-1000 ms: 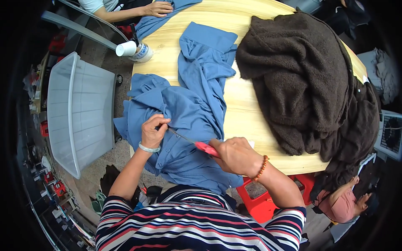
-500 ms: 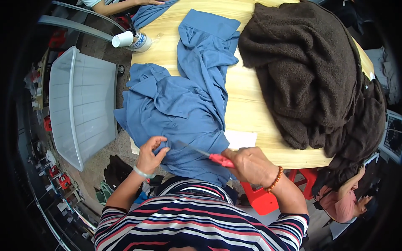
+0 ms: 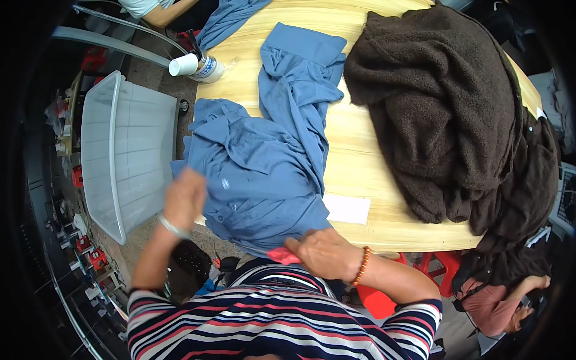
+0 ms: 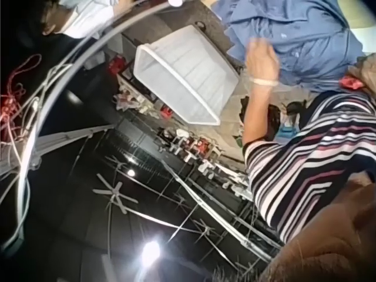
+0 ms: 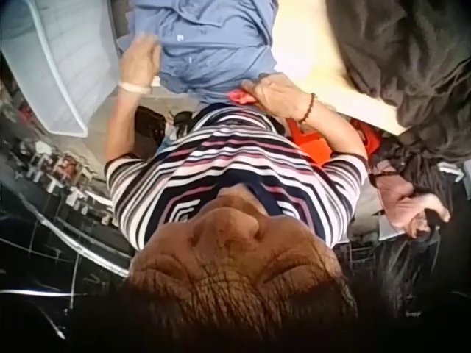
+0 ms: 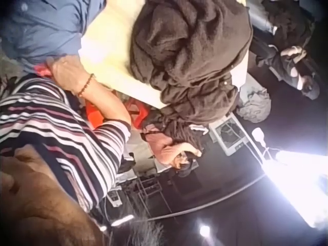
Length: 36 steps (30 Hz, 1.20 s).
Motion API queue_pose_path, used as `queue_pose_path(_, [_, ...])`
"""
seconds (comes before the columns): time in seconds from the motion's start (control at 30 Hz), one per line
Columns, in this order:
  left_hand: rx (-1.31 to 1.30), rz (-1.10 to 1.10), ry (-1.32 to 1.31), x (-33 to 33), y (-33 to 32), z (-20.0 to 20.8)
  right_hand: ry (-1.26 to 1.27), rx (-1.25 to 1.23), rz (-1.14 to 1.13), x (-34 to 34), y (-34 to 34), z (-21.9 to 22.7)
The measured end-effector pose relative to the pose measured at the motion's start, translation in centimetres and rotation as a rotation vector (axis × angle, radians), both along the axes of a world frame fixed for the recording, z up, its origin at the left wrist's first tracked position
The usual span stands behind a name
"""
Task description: Trim loose threads and excess fabric from blue shirts using scissors.
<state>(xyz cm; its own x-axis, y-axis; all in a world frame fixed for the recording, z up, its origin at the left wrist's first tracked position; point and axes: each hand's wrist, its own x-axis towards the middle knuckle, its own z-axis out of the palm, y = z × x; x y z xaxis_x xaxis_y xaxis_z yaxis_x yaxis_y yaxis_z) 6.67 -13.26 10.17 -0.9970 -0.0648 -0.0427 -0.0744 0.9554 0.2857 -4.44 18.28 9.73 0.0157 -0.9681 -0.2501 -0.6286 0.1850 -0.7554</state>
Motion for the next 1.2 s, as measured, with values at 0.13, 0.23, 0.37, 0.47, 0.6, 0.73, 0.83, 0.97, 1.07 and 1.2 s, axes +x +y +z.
queue_pose_path(0.13, [-0.102, -0.121, 0.519, -17.0, 3.9, 6.1, 0.052, -0.012, -0.146, -2.1, -3.9, -0.5])
queue_pose_path(0.23, [-0.084, -0.614, 0.69, -23.5, 10.5, 4.7, 0.272, 0.133, -0.351, -6.1, -7.0, -1.1])
queue_pose_path(0.37, [0.163, -0.514, 0.7, -22.8, 13.7, 0.3, 0.412, 0.21, -0.807, -13.3, 0.2, -10.6])
queue_pose_path(0.47, [0.317, -0.231, 0.279, -15.4, 7.5, -3.8, 0.33, 0.243, -1.024, -12.7, 3.8, -9.3])
queue_pose_path(0.6, [0.46, 0.227, 0.024, -2.6, 3.2, -4.8, 0.213, 0.123, -0.914, -9.3, 7.6, -7.2])
queue_pose_path(0.73, [0.915, 0.663, 0.003, 2.8, 7.0, -6.0, 0.087, 0.18, -0.618, -5.7, 7.1, -2.1])
queue_pose_path(0.83, [0.658, 0.593, 0.022, 1.9, 7.7, -8.0, 0.03, 0.189, -0.407, -4.2, 4.5, 0.6])
queue_pose_path(0.97, [0.696, 0.613, -0.167, 2.4, 6.6, -8.2, 0.106, 0.275, -0.206, -3.4, 2.1, 2.2])
queue_pose_path(1.07, [0.957, 0.658, -0.049, 3.6, 6.0, -9.4, 0.121, 0.24, -0.065, -2.2, -0.2, 2.7])
queue_pose_path(1.2, [1.35, 0.817, -0.094, 4.7, 6.0, -9.8, 0.067, 0.148, 0.046, -0.3, -2.1, 2.1])
